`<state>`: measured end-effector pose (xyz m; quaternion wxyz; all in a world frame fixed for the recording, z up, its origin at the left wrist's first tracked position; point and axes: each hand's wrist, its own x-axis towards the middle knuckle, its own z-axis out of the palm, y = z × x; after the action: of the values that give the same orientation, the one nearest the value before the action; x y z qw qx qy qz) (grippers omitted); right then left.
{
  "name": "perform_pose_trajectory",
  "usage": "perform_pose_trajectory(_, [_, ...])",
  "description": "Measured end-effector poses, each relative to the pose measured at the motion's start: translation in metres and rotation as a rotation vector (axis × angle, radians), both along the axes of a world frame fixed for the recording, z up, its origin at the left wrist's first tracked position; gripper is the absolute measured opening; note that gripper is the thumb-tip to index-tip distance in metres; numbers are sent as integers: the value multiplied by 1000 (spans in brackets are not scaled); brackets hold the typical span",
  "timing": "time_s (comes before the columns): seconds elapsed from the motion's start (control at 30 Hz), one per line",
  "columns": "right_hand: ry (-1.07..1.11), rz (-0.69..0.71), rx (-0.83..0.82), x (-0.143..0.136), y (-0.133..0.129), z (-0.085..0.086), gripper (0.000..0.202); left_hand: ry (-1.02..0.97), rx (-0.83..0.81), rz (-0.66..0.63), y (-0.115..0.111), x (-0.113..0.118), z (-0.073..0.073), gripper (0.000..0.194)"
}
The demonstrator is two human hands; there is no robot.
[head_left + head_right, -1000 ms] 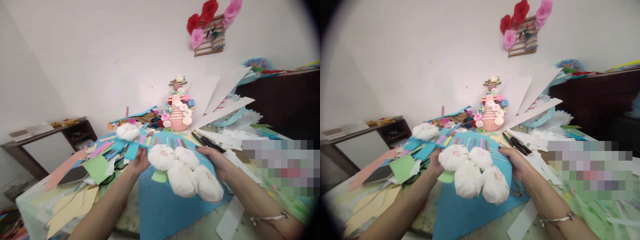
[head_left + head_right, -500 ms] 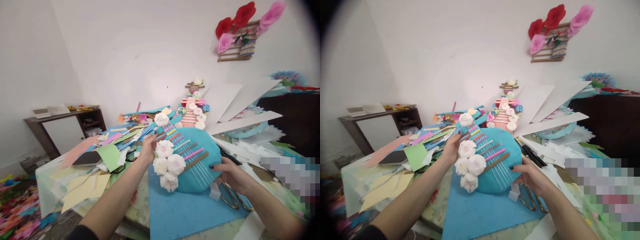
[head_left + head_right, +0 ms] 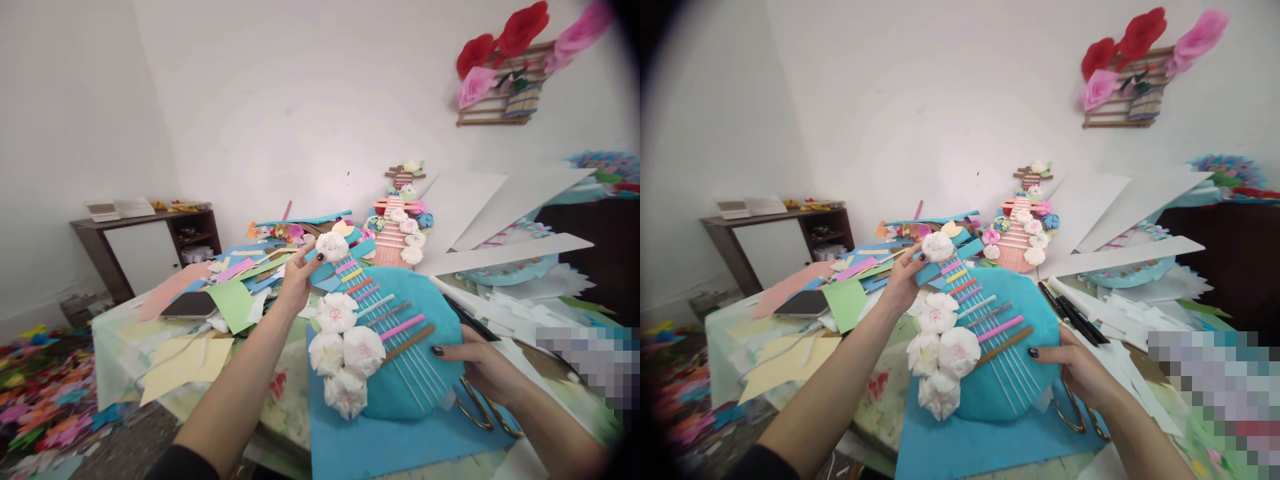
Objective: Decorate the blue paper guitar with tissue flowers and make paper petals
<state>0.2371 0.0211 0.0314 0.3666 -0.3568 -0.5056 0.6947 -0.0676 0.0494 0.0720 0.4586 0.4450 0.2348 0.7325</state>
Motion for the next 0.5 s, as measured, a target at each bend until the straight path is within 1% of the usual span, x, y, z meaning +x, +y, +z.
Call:
perform_pose_trajectory(0.07, [-18, -10, 7, -2, -1, 2, 49, 5, 14, 11, -1, 0, 2, 56])
perform_pose_trajectory(0.13, [-29, -35, 21, -5, -5, 5, 48, 41, 18, 41, -3, 0, 3, 60])
perform_pose_trajectory(0.2, [-37, -47, 38, -10, -10, 8, 48, 86, 30, 134, -4, -1, 4, 60])
perform_pose_trajectory(0.33, [-51, -49, 89, -17, -17, 11, 47, 185, 84, 391, -5, -4, 5, 55])
perform_pose_trajectory(0.4, [-49, -50, 108, -19, -19, 11, 45, 222, 112, 458, -7, -5, 6, 51])
perform_pose_trajectory(0.5, [-61, -42, 121, -21, -19, 10, 44, 247, 132, 504, -12, -3, 8, 48])
